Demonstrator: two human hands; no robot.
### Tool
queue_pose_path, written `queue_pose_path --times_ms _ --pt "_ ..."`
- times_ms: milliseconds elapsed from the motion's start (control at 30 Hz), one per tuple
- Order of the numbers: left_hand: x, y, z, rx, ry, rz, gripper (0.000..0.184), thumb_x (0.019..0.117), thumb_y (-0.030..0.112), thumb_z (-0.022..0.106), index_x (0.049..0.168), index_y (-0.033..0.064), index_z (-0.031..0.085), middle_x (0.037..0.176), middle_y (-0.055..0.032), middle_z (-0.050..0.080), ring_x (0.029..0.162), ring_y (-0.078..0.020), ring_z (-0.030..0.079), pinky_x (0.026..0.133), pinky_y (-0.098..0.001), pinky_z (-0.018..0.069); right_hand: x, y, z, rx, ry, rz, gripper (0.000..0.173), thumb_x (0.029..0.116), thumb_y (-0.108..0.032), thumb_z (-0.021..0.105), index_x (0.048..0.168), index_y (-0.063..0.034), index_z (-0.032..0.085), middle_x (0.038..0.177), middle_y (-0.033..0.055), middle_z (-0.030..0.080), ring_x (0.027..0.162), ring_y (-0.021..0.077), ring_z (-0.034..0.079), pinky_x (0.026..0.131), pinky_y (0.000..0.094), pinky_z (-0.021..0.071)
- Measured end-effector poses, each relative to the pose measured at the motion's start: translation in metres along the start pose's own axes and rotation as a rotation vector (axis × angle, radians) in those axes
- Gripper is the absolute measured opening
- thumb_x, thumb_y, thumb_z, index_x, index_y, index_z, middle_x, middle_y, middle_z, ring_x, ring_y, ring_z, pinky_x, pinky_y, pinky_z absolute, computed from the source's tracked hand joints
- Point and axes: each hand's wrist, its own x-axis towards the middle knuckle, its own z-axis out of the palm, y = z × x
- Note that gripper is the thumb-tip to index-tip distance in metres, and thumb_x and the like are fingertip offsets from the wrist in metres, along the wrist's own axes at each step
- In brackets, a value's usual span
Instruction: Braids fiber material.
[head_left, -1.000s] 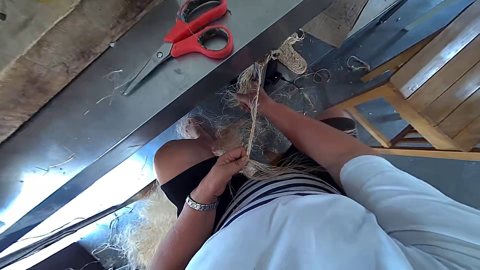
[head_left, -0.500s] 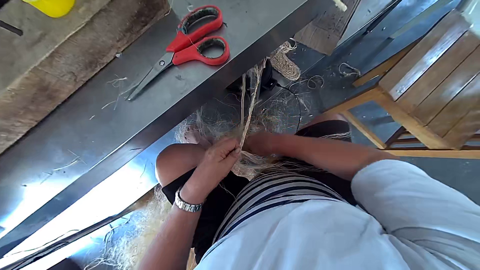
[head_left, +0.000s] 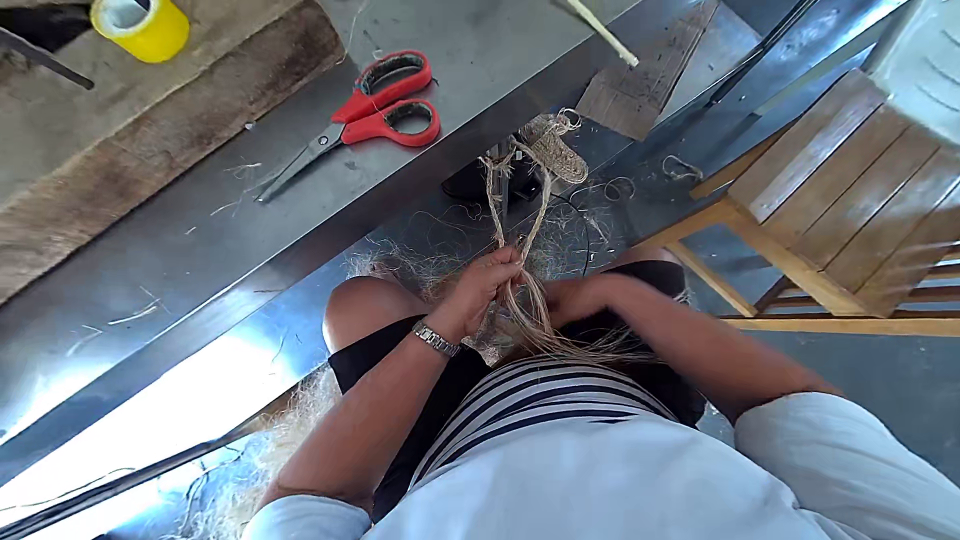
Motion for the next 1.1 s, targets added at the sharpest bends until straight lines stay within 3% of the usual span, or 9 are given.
queue_pose_path --times_ms 67,167,300,367,467,533,633,867,1100 --pt "-0.008 -0.003 0.001 0.021 -0.057 0.02 0.022 0.1057 0.014 0.042 0.09 0.015 0.058 0.073 0.0057 0.057 0.056 0.0007 0.047 0.051 -0.0131 0.0377 0.001 0.016 -0.029 0.194 0.267 -0.05 0.029 0.1013 -0.006 0.054 0.127 0.0009 0.065 0.107 0.0148 0.07 0.09 0.0188 0.066 0.082 0.0406 0.0554" --pt "-0.009 -0.01 0.005 0.079 -0.131 0.013 0.023 0.1052 0.012 0.042 0.086 0.0141 0.055 0.069 0.0066 0.05 0.052 0.0007 0.038 0.049 -0.0138 0.0315 0.034 0.002 -0.06 0.512 0.533 -0.113 0.035 0.1095 -0.017 0.043 0.137 0.0024 0.054 0.121 0.0127 0.067 0.104 0.0149 0.066 0.094 0.0328 0.054" --pt "-0.013 -0.015 0.002 0.118 -0.12 0.046 0.022 0.104 0.013 0.043 0.085 0.015 0.056 0.073 0.007 0.052 0.058 0.0008 0.042 0.053 -0.0144 0.0341 0.072 -0.048 -0.063 1.22 0.643 -0.273 0.028 0.1125 -0.024 0.038 0.126 -0.0045 0.053 0.09 0.0028 0.066 0.076 0.0119 0.067 0.07 0.0273 0.0586" --pt "-0.019 -0.012 -0.003 0.3 -0.002 0.081 0.02 0.1018 0.014 0.048 0.086 0.0099 0.059 0.095 0.0 0.054 0.083 -0.0057 0.049 0.071 -0.0233 0.0408 0.081 -0.058 -0.06 1.288 0.75 -0.277 0.018 0.1109 -0.018 0.042 0.109 -0.0071 0.057 0.066 -0.0058 0.051 0.051 0.0027 0.049 0.046 0.0171 0.0434" --pt "-0.025 -0.008 -0.018 0.633 0.223 0.17 0.021 0.1018 0.014 0.056 0.096 -0.0007 0.069 0.13 -0.0188 0.056 0.12 -0.0306 0.053 0.096 -0.0508 0.0458 0.072 -0.031 -0.054 0.736 0.846 -0.222 0.019 0.1087 -0.013 0.047 0.106 -0.0009 0.061 0.066 -0.0048 0.045 0.052 0.0011 0.04 0.048 0.0168 0.0353" --pt "-0.025 0.0 -0.028 0.774 0.289 0.218 0.021 0.1026 0.015 0.056 0.097 -0.0008 0.068 0.131 -0.0214 0.055 0.119 -0.0351 0.053 0.095 -0.0541 0.0463 0.044 -0.013 -0.049 0.208 0.784 -0.154 0.026 0.1079 -0.015 0.048 0.108 0.0042 0.066 0.078 0.0077 0.055 0.068 0.0147 0.05 0.067 0.0343 0.045" --pt "-0.014 0.017 -0.034 0.903 0.26 0.273 0.021 0.1055 0.015 0.051 0.098 0.0008 0.065 0.123 -0.017 0.057 0.105 -0.0273 0.06 0.085 -0.0463 0.0519 0.0 -0.004 -0.032 -0.179 0.728 -0.133 0.028 0.1066 -0.021 0.052 0.11 0.0003 0.07 0.082 0.0152 0.067 0.074 0.0294 0.064 0.071 0.0531 0.0529" --pt "0.048 0.056 -0.019 1.174 0.139 0.251 0.026 0.1076 0.016 0.046 0.107 -0.0006 0.066 0.133 -0.0201 0.054 0.111 -0.0353 0.062 0.086 -0.0554 0.0526 -0.036 -0.006 -0.016 -0.57 0.639 -0.058 0.027 0.1041 -0.024 0.058 0.101 -0.0008 0.07 0.084 0.0188 0.07 0.08 0.0402 0.071 0.069 0.0616 0.0554" --pt "0.065 0.045 -0.035 1.091 0.223 0.224 0.027 0.1071 0.015 0.046 0.102 -0.0021 0.066 0.128 -0.0205 0.056 0.112 -0.0353 0.061 0.089 -0.0557 0.0508 -0.05 -0.003 0.002 -0.604 0.44 -0.151 0.021 0.1 -0.022 0.065 0.091 -0.0042 0.073 0.074 0.0117 0.068 0.07 0.0322 0.07 0.063 0.0541 0.0559"
